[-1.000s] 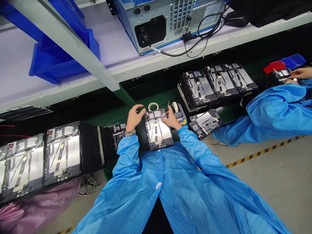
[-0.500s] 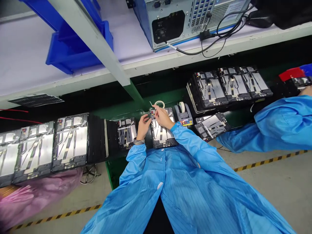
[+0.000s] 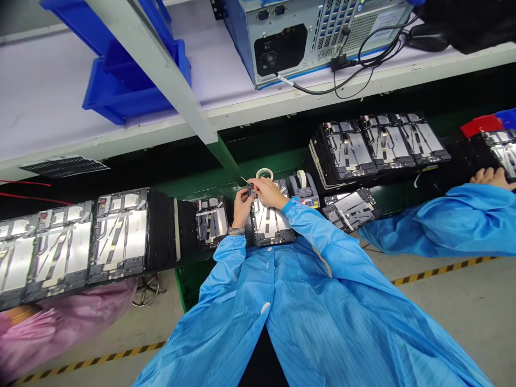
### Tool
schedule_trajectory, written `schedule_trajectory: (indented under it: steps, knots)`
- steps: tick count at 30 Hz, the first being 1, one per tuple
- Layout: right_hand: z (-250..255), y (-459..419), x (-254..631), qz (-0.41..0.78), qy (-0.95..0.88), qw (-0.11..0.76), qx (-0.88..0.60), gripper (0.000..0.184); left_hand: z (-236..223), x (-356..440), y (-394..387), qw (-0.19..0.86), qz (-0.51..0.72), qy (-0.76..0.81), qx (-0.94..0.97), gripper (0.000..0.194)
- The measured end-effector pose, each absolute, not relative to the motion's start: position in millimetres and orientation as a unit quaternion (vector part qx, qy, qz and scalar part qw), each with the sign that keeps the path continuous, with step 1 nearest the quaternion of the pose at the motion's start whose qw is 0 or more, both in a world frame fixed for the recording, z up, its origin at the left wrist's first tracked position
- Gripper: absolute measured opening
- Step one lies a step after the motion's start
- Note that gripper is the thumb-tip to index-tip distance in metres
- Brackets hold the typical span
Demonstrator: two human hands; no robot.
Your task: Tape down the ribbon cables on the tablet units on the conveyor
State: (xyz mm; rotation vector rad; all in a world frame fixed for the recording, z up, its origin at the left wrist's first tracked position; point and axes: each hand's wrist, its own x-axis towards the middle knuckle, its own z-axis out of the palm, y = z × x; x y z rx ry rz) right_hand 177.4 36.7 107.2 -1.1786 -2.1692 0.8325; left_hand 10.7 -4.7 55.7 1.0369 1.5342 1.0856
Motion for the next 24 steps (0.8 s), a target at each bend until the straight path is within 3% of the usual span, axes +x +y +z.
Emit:
schedule_trajectory:
  steps: [5,9,12,16,20,24]
  knots:
    - [107,37,179,0.337,-0.777,0.260,-0.464,0.057,61,12,-2,0.473,0.436,0.634,0.429,0.036]
    - [121,26,181,0.394,-0.683,0.373,-0.489,0.050,60,10,-1,0.483,0.439,0.625,0.428,0.040]
    - [134,1,179,0.562,-0.484,0.454,-0.495,0.045,57,9,-1,0.482,0.440,0.621,0.434,0.041]
    - [139,-37,170,0.748,-0.227,0.465,-0.416,0.050,59,11,-4,0.462,0.449,0.613,0.458,0.044]
    - [132,-52,157,0.777,-0.135,0.482,-0.381,0.050,67,13,-8,0.408,0.459,0.604,0.507,0.051]
    - [128,-52,150,0.782,-0.141,0.483,-0.369,0.053,72,13,-8,0.400,0.447,0.597,0.533,0.044]
